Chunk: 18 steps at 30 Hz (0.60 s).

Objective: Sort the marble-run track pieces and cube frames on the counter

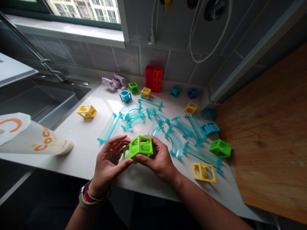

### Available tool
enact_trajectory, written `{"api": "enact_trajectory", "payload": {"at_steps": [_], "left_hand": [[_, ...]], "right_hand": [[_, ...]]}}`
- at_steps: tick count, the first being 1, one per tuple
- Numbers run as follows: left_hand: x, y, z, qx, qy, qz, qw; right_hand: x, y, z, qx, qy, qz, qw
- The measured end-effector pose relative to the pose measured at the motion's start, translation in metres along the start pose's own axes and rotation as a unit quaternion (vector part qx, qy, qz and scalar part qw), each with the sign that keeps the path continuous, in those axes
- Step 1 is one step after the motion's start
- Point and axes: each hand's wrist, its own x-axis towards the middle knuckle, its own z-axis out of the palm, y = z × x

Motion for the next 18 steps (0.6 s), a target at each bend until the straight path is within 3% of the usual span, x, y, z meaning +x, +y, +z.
{"api": "enact_trajectory", "payload": {"at_steps": [18], "left_hand": [[-0.0006,0.0,0.0001,-0.035,0.048,0.013,0.998]], "right_hand": [[-0.0018,-0.0056,0.0046,-0.049,0.017,-0.004,0.999]]}}
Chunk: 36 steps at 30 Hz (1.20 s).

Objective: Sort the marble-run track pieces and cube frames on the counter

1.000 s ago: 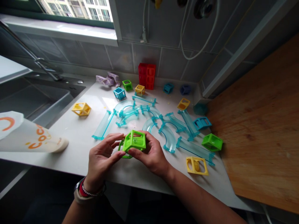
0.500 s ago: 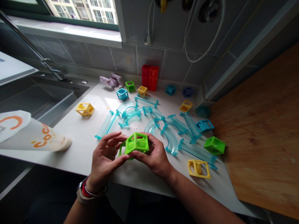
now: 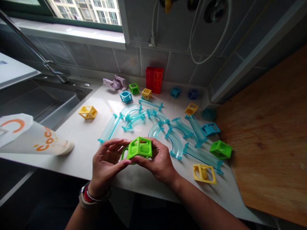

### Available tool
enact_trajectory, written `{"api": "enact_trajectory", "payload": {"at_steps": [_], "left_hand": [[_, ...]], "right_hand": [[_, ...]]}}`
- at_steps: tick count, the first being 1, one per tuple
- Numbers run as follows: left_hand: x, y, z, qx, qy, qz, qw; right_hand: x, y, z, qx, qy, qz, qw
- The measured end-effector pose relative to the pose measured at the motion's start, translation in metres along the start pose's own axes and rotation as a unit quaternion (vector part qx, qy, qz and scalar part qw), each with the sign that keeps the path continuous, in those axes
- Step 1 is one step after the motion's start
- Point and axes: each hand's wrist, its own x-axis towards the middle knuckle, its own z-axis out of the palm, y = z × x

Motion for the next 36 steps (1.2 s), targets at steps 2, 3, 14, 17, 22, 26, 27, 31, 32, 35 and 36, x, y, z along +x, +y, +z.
{"api": "enact_trajectory", "payload": {"at_steps": [2,3,14,17,22,26,27,31,32,35,36], "left_hand": [[0.0,0.0,0.0,0.004,0.003,0.002,1.0],[0.0,0.0,0.0,0.006,0.005,0.002,1.0],[0.008,0.006,0.0,0.035,-0.085,-0.111,0.99],[0.011,0.01,0.004,0.012,-0.127,-0.151,0.98],[0.017,0.014,0.013,-0.045,-0.087,-0.157,0.983],[0.033,0.024,0.022,-0.117,0.033,-0.131,0.984],[0.041,0.029,0.025,-0.141,0.064,-0.129,0.979],[0.077,0.046,0.039,-0.222,0.109,-0.162,0.955],[0.084,0.048,0.041,-0.24,0.099,-0.173,0.95],[0.095,0.044,0.044,-0.289,0.078,-0.206,0.932],[0.094,0.039,0.043,-0.304,0.076,-0.222,0.923]], "right_hand": [[-0.001,0.0,0.0,-0.006,0.002,0.001,1.0],[-0.001,0.0,0.0,-0.008,0.004,0.002,1.0],[0.002,0.005,-0.004,0.011,0.031,-0.004,0.999],[0.001,0.01,-0.006,-0.008,0.031,-0.032,0.999],[0.004,0.011,-0.005,-0.092,0.038,-0.088,0.991],[0.022,-0.026,0.002,-0.14,0.096,-0.207,0.963],[0.031,-0.041,0.004,-0.147,0.111,-0.236,0.954],[0.093,-0.099,0.01,-0.236,0.148,-0.334,0.9],[0.114,-0.108,0.012,-0.282,0.139,-0.335,0.888],[0.183,-0.115,0.018,-0.503,0.032,-0.232,0.832],[0.206,-0.111,0.021,-0.538,-0.005,-0.204,0.818]]}}
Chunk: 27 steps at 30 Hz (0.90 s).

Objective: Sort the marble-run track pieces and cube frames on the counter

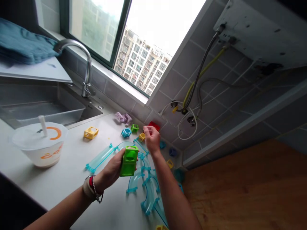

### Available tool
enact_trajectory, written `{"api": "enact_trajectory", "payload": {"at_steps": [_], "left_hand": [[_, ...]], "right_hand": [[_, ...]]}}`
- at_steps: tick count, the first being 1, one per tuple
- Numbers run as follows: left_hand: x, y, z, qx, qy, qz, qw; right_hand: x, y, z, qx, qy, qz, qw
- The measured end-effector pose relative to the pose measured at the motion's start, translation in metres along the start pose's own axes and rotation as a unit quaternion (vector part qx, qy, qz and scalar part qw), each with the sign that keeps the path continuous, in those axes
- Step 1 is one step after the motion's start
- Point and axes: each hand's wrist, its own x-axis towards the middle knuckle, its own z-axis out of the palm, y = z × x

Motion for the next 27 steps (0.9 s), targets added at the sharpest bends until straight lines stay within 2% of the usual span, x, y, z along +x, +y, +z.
{"api": "enact_trajectory", "payload": {"at_steps": [3,7,10,14,17,21,27], "left_hand": [[0.001,-0.014,-0.018,-0.056,0.017,-0.066,0.996],[0.003,-0.026,-0.037,-0.117,0.091,-0.087,0.985],[0.006,-0.026,-0.04,-0.13,0.084,-0.099,0.983],[0.005,-0.024,-0.039,-0.131,0.079,-0.121,0.981],[0.002,-0.025,-0.039,-0.13,0.082,-0.123,0.98],[0.001,-0.027,-0.036,-0.13,0.094,-0.127,0.979],[0.001,-0.021,-0.032,-0.118,0.113,-0.093,0.982]], "right_hand": [[0.048,0.021,0.035,-0.072,-0.099,-0.006,0.992],[0.093,0.042,0.075,-0.174,-0.194,-0.01,0.965],[0.118,0.052,0.098,-0.226,-0.248,-0.01,0.942],[0.142,0.059,0.119,-0.273,-0.274,-0.003,0.922],[0.149,0.063,0.127,-0.293,-0.286,0.003,0.912],[0.145,0.066,0.128,-0.304,-0.289,0.011,0.908],[0.118,0.06,0.118,-0.278,-0.238,0.013,0.931]]}}
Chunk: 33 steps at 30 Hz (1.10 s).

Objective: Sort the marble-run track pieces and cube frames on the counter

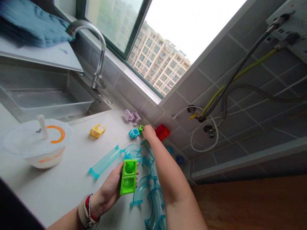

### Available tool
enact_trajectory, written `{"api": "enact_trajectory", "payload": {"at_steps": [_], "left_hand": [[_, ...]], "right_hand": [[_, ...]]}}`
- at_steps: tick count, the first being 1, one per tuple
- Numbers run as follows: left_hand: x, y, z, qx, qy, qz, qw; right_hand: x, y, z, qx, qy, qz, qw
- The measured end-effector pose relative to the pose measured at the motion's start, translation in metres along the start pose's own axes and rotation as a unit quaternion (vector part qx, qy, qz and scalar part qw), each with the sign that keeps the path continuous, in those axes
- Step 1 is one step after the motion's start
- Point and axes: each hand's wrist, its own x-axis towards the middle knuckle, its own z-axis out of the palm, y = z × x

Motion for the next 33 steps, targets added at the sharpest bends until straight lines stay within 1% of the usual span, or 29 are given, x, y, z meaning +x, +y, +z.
{"api": "enact_trajectory", "payload": {"at_steps": [2,4,7,9,11,13,15,16,17,18,19,20,21,23,25,26,27,29,31,33], "left_hand": [[-0.002,0.004,0.001,0.0,0.016,0.035,0.999],[-0.005,0.009,0.002,0.001,0.028,0.064,0.998],[-0.009,0.016,0.004,0.009,0.031,0.082,0.996],[-0.011,0.02,0.005,0.017,0.024,0.095,0.995],[-0.013,0.025,0.008,0.02,0.017,0.116,0.993],[-0.015,0.029,0.011,0.013,0.021,0.139,0.99],[-0.017,0.031,0.013,0.0,0.016,0.161,0.987],[-0.019,0.032,0.014,-0.004,0.007,0.168,0.986],[-0.02,0.031,0.014,-0.004,-0.006,0.172,0.985],[-0.021,0.03,0.014,0.003,-0.022,0.176,0.984],[-0.023,0.029,0.013,0.015,-0.038,0.18,0.983],[-0.024,0.027,0.012,0.03,-0.052,0.186,0.981],[-0.025,0.025,0.011,0.05,-0.064,0.195,0.977],[-0.025,0.021,0.008,0.103,-0.082,0.217,0.967],[-0.023,0.02,0.004,0.167,-0.091,0.231,0.954],[-0.022,0.02,0.002,0.201,-0.09,0.233,0.947],[-0.02,0.021,0.0,0.237,-0.088,0.231,0.94],[-0.015,0.025,-0.003,0.314,-0.093,0.218,0.919],[-0.011,0.03,-0.005,0.388,-0.118,0.197,0.892],[-0.009,0.033,-0.006,0.439,-0.15,0.183,0.867]], "right_hand": [[-0.011,-0.001,-0.007,0.033,0.032,0.003,0.999],[-0.024,0.0,-0.018,0.077,0.073,0.013,0.994],[-0.055,0.006,-0.037,0.159,0.133,0.039,0.978],[-0.088,0.009,-0.044,0.224,0.159,0.057,0.96],[-0.13,0.007,-0.044,0.299,0.173,0.075,0.935],[-0.178,0.001,-0.036,0.381,0.178,0.096,0.902],[-0.224,-0.012,-0.022,0.448,0.172,0.113,0.87],[-0.245,-0.019,-0.014,0.497,0.163,0.124,0.843],[-0.263,-0.026,-0.006,0.621,0.138,0.144,0.758],[-0.278,-0.032,0.001,0.708,0.115,0.16,0.678],[-0.29,-0.038,0.009,0.763,0.099,0.168,0.617],[-0.299,-0.042,0.015,0.803,0.082,0.168,0.567],[-0.306,-0.045,0.021,0.825,0.07,0.162,0.536],[-0.315,-0.046,0.032,0.85,0.055,0.138,0.505],[-0.32,-0.044,0.043,0.864,0.062,0.12,0.484],[-0.322,-0.043,0.048,0.867,0.069,0.113,0.481],[-0.323,-0.043,0.053,0.865,0.079,0.102,0.484],[-0.326,-0.043,0.062,0.854,0.124,0.072,0.5],[-0.327,-0.044,0.07,0.826,0.198,0.049,0.525],[-0.328,-0.044,0.077,0.783,0.273,0.048,0.556]]}}
